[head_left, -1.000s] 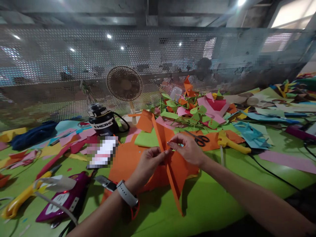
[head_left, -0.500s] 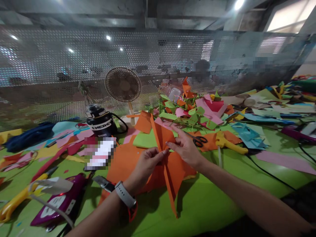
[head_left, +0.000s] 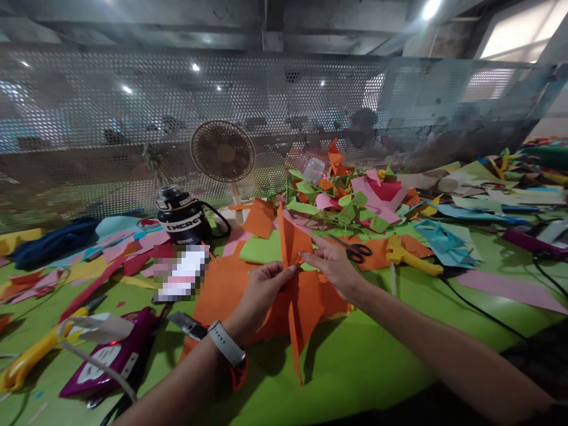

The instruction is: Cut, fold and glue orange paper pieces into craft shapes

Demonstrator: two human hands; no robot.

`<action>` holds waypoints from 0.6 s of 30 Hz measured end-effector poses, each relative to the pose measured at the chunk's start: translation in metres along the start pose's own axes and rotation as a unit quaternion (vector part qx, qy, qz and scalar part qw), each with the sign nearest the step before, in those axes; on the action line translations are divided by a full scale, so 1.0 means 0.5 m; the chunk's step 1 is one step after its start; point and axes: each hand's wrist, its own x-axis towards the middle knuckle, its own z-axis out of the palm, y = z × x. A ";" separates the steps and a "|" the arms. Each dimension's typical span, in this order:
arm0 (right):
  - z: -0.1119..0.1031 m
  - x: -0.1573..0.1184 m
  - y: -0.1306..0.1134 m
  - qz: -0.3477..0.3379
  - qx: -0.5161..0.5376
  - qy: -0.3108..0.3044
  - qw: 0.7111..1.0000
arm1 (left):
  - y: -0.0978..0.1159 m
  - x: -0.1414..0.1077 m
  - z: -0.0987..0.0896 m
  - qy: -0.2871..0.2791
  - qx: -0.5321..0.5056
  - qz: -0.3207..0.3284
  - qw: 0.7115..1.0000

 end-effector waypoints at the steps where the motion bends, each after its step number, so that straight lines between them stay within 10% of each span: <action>1: 0.000 0.000 0.001 0.000 0.004 -0.005 1.000 | -0.001 0.001 -0.001 -0.001 -0.003 -0.003 1.000; 18: -0.012 0.013 0.005 -0.001 0.016 0.009 1.000 | -0.002 0.002 -0.012 -0.029 -0.013 0.027 0.999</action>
